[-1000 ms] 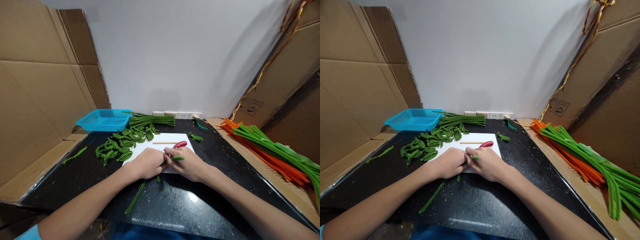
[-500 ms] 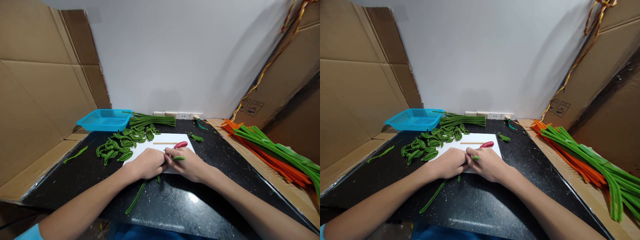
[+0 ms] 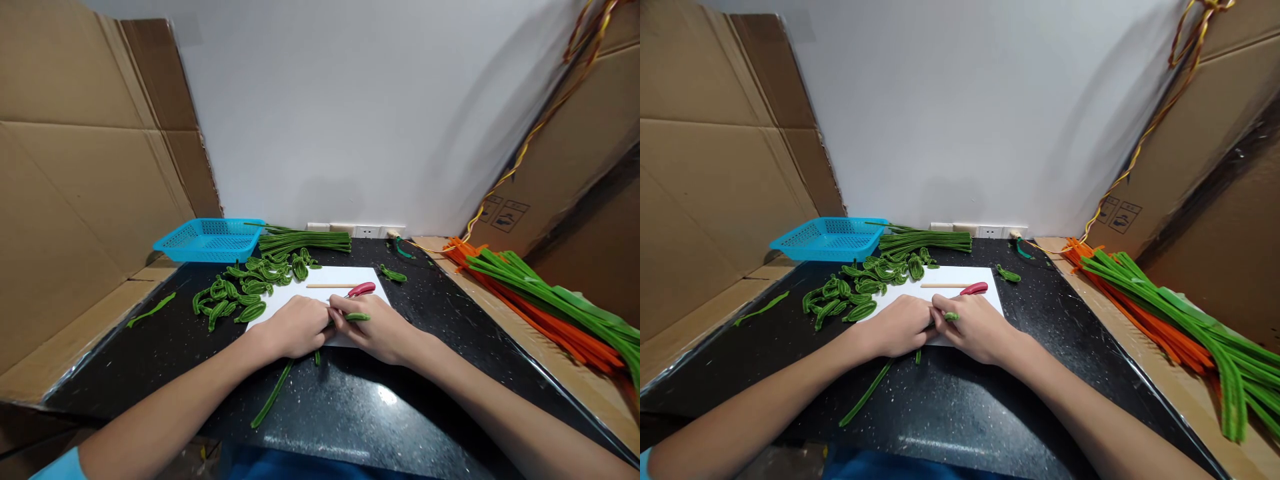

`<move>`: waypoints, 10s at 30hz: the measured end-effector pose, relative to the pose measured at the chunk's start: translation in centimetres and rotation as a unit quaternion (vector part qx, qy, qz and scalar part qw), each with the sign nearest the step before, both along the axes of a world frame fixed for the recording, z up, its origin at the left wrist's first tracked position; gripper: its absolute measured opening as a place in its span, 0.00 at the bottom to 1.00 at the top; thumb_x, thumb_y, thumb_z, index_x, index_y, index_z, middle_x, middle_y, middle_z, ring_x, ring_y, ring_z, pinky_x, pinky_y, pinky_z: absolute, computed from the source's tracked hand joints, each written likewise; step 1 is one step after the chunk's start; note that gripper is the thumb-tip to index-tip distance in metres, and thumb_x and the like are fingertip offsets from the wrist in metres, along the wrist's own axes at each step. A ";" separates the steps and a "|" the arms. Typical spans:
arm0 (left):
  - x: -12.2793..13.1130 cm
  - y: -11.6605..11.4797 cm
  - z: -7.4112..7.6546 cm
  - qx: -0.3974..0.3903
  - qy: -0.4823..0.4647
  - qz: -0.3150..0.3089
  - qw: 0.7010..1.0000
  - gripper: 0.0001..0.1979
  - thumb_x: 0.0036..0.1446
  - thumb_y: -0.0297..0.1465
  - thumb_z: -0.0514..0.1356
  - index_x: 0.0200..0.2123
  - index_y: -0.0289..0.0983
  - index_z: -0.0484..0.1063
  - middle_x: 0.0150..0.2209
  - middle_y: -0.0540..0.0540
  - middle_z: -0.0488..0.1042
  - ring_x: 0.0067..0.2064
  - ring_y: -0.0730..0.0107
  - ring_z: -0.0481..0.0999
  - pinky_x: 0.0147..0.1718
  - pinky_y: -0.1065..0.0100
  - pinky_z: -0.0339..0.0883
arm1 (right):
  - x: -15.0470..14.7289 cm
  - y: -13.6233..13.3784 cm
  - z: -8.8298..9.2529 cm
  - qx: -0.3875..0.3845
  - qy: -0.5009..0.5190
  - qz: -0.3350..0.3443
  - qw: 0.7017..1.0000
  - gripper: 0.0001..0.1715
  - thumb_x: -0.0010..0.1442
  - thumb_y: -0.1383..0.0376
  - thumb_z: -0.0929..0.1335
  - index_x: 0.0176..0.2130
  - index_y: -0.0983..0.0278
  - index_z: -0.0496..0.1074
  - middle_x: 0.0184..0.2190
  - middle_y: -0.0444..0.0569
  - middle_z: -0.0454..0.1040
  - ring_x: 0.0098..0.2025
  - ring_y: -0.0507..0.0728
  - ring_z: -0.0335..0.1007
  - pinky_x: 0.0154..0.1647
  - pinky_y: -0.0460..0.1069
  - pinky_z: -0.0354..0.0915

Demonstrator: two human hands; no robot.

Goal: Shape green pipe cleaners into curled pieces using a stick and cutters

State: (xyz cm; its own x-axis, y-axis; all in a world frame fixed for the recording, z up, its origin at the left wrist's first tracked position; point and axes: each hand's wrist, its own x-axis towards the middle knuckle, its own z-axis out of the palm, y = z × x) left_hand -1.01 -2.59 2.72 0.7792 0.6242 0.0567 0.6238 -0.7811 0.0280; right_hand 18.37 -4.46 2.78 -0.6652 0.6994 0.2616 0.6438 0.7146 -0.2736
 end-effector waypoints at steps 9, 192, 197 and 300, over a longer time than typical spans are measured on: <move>0.1 -0.1 0.2 0.000 0.008 0.005 1.000 0.15 0.65 0.33 0.54 0.32 0.35 0.78 0.34 0.39 0.82 0.33 0.57 0.80 0.32 0.64 0.65 | 0.0 0.0 0.1 -0.005 -0.001 -0.003 1.000 0.15 0.72 0.62 0.57 0.32 0.60 0.58 0.23 0.42 0.61 0.24 0.52 0.49 0.29 0.48 0.46; 1.1 -0.1 0.4 -0.387 -0.628 0.073 0.671 0.13 0.55 0.39 0.66 0.32 0.35 0.71 0.16 0.57 0.60 0.16 0.79 0.58 0.15 0.76 0.49 | -1.5 0.5 0.1 -0.271 0.574 -0.111 0.765 0.22 0.48 0.53 0.80 0.26 0.66 0.72 0.18 0.39 0.65 0.15 0.45 0.54 0.14 0.43 0.51; 1.1 0.2 0.4 -0.473 -0.640 0.104 0.597 0.10 0.53 0.35 0.65 0.30 0.36 0.68 0.16 0.57 0.58 0.16 0.80 0.57 0.15 0.76 0.46 | -0.3 0.8 0.5 -0.198 0.509 -0.077 0.835 0.17 0.53 0.55 0.78 0.32 0.67 0.79 0.18 0.42 0.67 0.16 0.49 0.61 0.16 0.46 0.58; 0.9 0.6 -0.5 -0.561 -0.548 0.049 0.619 0.14 0.59 0.41 0.63 0.35 0.34 0.72 0.29 0.50 0.70 0.18 0.83 0.64 0.13 0.76 0.47 | 0.3 0.3 0.3 0.067 0.278 -0.053 0.957 0.14 0.69 0.58 0.66 0.35 0.63 0.75 0.29 0.48 0.75 0.23 0.51 0.66 0.24 0.47 0.62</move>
